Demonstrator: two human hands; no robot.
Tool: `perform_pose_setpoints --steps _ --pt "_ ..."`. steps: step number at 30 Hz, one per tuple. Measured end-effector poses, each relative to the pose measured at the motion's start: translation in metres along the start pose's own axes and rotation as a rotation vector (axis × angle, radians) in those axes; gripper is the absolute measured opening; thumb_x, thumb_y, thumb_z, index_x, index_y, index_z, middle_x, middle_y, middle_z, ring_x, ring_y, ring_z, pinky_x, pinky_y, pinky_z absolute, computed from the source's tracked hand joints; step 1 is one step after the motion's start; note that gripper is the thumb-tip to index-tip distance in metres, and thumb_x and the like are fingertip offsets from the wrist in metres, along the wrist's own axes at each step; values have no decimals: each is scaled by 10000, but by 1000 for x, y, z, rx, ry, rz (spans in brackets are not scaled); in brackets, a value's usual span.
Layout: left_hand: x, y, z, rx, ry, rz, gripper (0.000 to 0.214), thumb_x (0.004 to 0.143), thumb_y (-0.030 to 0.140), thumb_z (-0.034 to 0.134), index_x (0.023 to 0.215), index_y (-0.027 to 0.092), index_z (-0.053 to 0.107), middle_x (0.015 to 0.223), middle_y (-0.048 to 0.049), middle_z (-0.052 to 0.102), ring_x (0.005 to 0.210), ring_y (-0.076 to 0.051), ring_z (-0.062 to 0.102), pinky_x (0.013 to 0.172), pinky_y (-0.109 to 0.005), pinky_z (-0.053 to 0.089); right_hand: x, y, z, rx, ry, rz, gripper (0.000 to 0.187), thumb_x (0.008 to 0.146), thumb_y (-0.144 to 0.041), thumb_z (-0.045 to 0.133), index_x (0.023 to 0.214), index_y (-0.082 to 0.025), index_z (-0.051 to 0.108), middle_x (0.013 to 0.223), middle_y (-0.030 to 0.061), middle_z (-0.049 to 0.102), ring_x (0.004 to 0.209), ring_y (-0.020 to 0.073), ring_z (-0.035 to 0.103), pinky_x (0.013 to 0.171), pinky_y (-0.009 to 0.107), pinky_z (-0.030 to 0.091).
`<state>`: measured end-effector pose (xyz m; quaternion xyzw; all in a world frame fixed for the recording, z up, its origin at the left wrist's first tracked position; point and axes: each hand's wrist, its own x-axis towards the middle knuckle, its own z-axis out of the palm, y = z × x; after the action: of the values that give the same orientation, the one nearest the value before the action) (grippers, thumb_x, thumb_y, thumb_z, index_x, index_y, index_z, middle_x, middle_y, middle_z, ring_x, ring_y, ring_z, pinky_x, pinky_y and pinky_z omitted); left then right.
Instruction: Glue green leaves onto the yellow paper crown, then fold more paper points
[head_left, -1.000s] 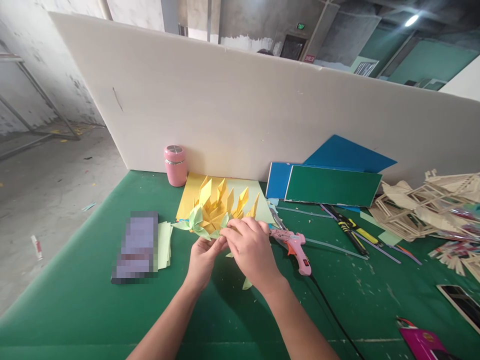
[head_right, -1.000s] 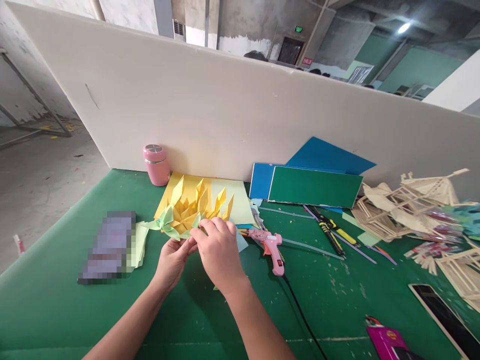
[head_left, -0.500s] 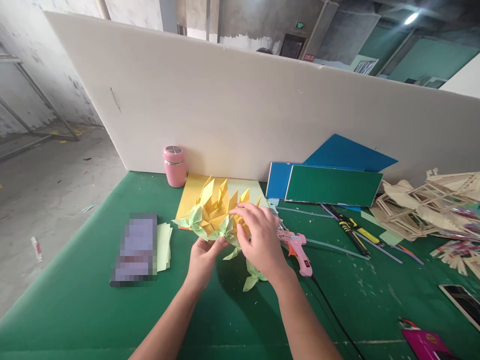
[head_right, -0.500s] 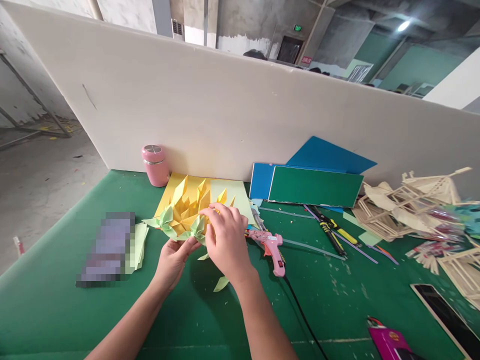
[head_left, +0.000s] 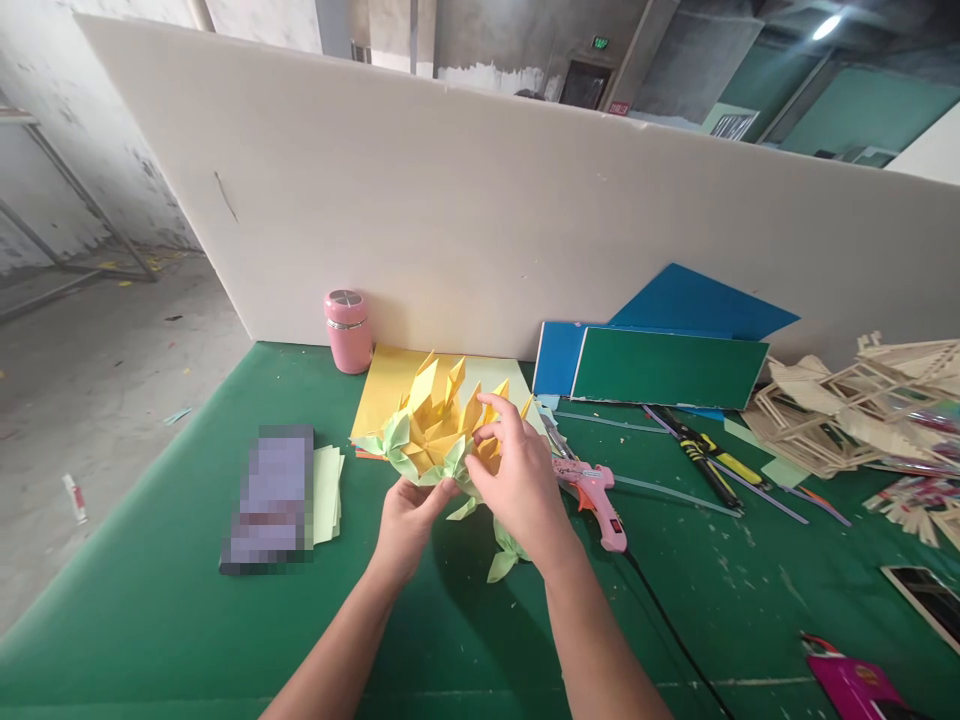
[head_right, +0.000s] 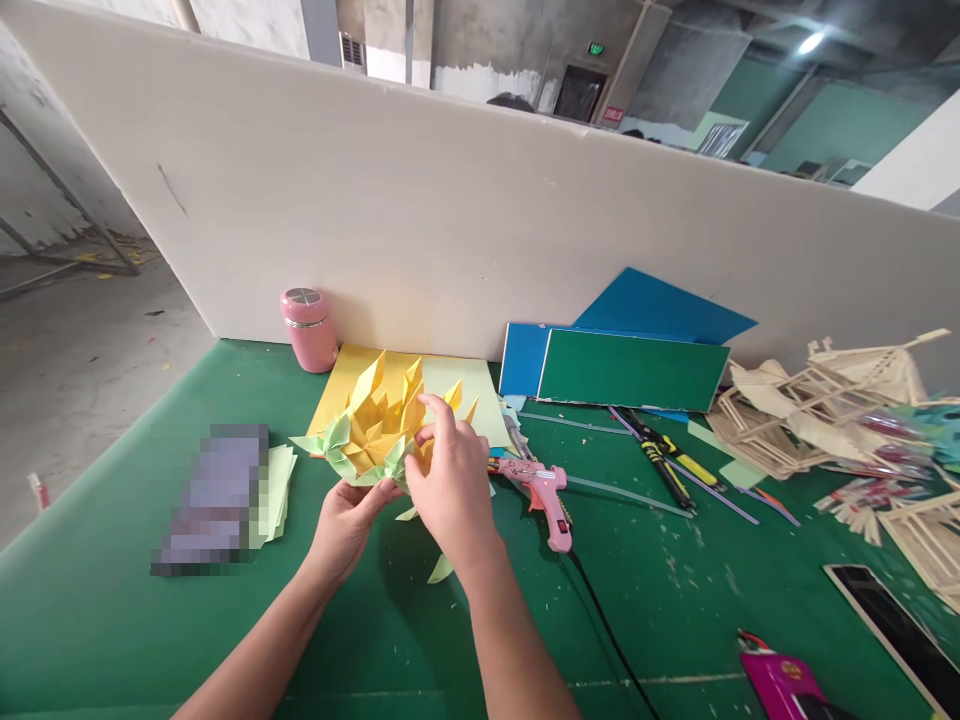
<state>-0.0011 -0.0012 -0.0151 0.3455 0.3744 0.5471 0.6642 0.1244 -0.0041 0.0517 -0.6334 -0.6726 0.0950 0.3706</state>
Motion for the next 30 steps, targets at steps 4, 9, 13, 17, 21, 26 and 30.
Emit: perform_pose_setpoints --steps 4,9,13,17,21,26,30 --pt "0 0 0 17 -23 12 349 598 365 826 855 143 743 857 -85 767 811 -238 707 812 -355 551 0 0 1 40 12 26 483 689 -97 551 1144 -207 429 812 19 684 814 238 630 743 390 449" --pt "0 0 1 9 -11 -5 387 578 360 836 880 139 736 883 -95 766 846 -251 704 819 -360 546 -1 -1 2 10 37 24 401 692 -98 540 1061 -207 431 740 2 676 819 241 632 740 381 430" --pt "-2 1 3 -18 -1 -27 394 554 357 850 859 138 733 839 -88 768 808 -244 707 807 -361 550 -1 -1 2 -27 58 20 385 672 -88 543 1017 -216 430 733 -1 669 798 239 632 727 371 425" --pt "-2 -1 1 -35 4 -23 382 562 361 847 855 147 730 839 -76 766 788 -227 703 794 -350 553 -1 -2 2 -37 68 34 374 655 -82 551 986 -215 435 727 -4 660 763 232 630 709 366 427" --pt "-1 -5 -1 -106 -8 -39 348 600 388 824 833 150 726 908 -82 756 822 -227 696 787 -348 556 -5 -3 5 -6 102 10 378 662 -82 541 998 -215 431 736 0 668 775 234 628 730 379 420" --pt "1 -8 -1 -181 19 -90 303 637 354 802 842 147 718 940 -85 747 833 -213 691 753 -316 558 -14 -5 14 -13 143 -13 382 677 -62 511 1019 -211 429 755 10 667 823 249 621 735 373 390" --pt "1 -7 2 -212 48 -95 359 644 336 791 940 151 706 1004 -91 737 937 -242 677 785 -315 546 -16 -9 21 -70 170 -64 359 697 -50 489 1021 -199 445 772 19 657 825 247 610 726 357 361"
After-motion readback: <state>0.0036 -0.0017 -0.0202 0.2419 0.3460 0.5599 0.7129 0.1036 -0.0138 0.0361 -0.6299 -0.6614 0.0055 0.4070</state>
